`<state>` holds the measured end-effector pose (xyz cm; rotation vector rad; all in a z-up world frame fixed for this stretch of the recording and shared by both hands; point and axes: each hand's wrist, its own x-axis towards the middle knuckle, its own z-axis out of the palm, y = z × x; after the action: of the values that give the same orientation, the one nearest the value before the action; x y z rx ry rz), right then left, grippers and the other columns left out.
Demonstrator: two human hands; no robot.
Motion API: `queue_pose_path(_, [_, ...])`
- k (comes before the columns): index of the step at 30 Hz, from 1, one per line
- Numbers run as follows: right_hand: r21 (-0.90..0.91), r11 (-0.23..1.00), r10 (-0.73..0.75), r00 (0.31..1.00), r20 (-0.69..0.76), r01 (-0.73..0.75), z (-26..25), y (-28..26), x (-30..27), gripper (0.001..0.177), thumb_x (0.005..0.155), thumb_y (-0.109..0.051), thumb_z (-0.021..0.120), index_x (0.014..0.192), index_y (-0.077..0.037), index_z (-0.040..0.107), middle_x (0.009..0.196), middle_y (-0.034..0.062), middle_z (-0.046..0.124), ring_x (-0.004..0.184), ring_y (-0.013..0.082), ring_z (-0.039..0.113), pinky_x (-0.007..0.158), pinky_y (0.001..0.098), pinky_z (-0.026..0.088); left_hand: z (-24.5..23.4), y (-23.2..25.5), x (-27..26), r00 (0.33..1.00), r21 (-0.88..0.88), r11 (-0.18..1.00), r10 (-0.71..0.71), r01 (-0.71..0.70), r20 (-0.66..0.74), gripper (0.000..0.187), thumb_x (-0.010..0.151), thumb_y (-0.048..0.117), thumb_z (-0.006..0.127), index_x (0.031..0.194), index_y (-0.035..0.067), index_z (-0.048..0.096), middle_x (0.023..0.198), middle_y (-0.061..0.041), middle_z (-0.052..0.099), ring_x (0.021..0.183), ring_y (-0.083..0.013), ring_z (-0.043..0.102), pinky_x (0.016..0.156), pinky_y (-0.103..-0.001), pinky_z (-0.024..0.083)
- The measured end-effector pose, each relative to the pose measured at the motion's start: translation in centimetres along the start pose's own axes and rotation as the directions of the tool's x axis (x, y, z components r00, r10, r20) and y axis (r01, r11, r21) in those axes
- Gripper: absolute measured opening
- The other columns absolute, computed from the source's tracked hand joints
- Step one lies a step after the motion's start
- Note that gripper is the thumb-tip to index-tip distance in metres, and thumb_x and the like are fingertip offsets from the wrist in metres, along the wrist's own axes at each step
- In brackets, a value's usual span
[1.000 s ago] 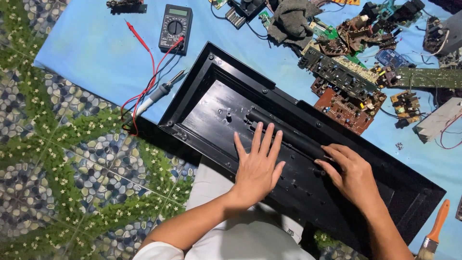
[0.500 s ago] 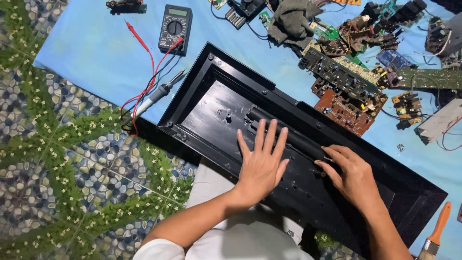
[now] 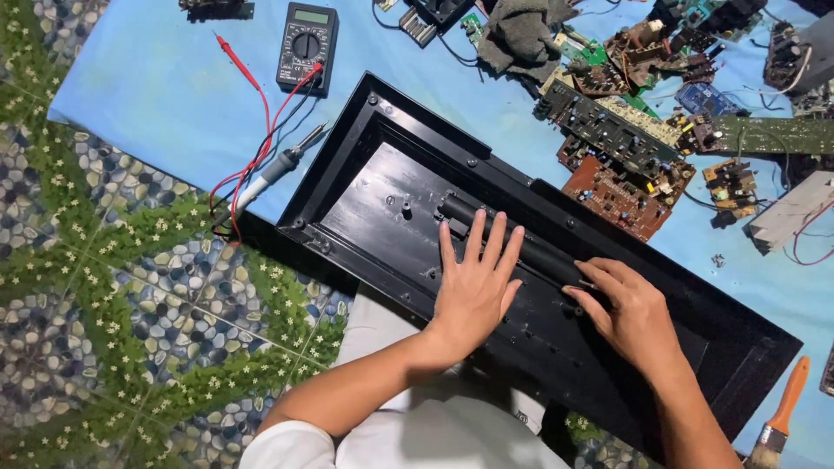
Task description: The person cleans the inside of a black plastic casing using a small brush. They then place a cylindrical black component into the casing and use a screwdriver to secure it.
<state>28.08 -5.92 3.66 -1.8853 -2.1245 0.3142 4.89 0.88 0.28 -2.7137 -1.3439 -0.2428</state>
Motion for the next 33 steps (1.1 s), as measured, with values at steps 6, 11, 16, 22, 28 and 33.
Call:
queue_pose_path(6, [-0.01,0.987,0.162,0.987,-0.025,-0.162,0.1,-1.1,0.1,0.034,0.089,-0.025,0.08,0.12,-0.011,0.076,0.113,0.0094,0.076,0.105,0.0312,0.074,0.083,0.0373,0.061,1.0,0.1,-0.1,0.999,-0.192,0.981,0.044,-0.039,0.022,0.075,0.105,0.048,0.052,0.165,0.013,0.024,0.17,-0.023,0.018,0.157,-0.0459,0.016,0.117,-0.077,0.012])
queue_pose_path(11, [0.007,0.987,0.162,0.987,-0.022,-0.162,-0.4,-1.7,0.5,0.035,0.089,-0.023,0.081,0.12,-0.009,0.076,0.111,0.0118,0.076,0.102,0.0329,0.074,0.082,0.038,0.061,1.2,0.1,-0.1,0.999,-0.186,0.982,0.035,-0.03,0.028,0.078,0.104,0.051,0.052,0.166,0.016,0.022,0.172,-0.021,0.016,0.158,-0.044,0.013,0.117,-0.077,0.01])
queue_pose_path(16, [0.011,0.989,0.145,0.989,-0.039,-0.144,-0.1,-1.2,0.4,0.035,0.087,-0.023,0.083,0.119,-0.009,0.076,0.11,0.0116,0.076,0.101,0.0323,0.074,0.08,0.0373,0.061,1.4,0.3,-0.2,0.999,-0.171,0.985,0.027,-0.022,0.027,0.078,0.103,0.052,0.052,0.166,0.015,0.023,0.17,-0.021,0.02,0.158,-0.0434,0.017,0.118,-0.075,0.017])
queue_pose_path(22, [0.035,0.991,0.132,0.99,-0.051,-0.131,-0.3,-1.5,0.2,0.034,0.087,-0.021,0.083,0.117,-0.006,0.077,0.109,0.0137,0.076,0.101,0.034,0.074,0.08,0.0389,0.061,1.3,0.8,-0.4,1.0,-0.088,0.996,0.007,-0.005,0.029,0.079,0.103,0.054,0.053,0.166,0.016,0.023,0.17,-0.021,0.021,0.158,-0.0412,0.017,0.118,-0.074,0.018])
queue_pose_path(28, [0.044,0.987,0.157,0.987,-0.034,-0.156,-1.1,-2.4,0.6,0.036,0.087,-0.019,0.083,0.119,-0.005,0.076,0.111,0.0145,0.076,0.105,0.0337,0.074,0.084,0.0393,0.061,1.1,0.6,-0.3,1.0,-0.151,0.988,0.002,0.003,0.03,0.079,0.103,0.052,0.054,0.166,0.016,0.023,0.171,-0.022,0.019,0.158,-0.0433,0.016,0.114,-0.074,0.026])
queue_pose_path(33, [0.019,0.999,0.038,0.998,0.057,-0.04,-2.1,-0.5,-0.8,0.048,0.085,-0.021,0.079,0.129,-0.005,0.068,0.122,0.0153,0.071,0.111,0.0306,0.07,0.097,0.0442,0.058,0.6,0.6,-0.1,0.999,-0.02,0.999,-0.035,0.034,-0.011,0.087,0.097,0.065,0.06,0.165,0.022,0.027,0.169,-0.012,0.028,0.157,-0.0335,0.024,0.117,-0.062,0.038])
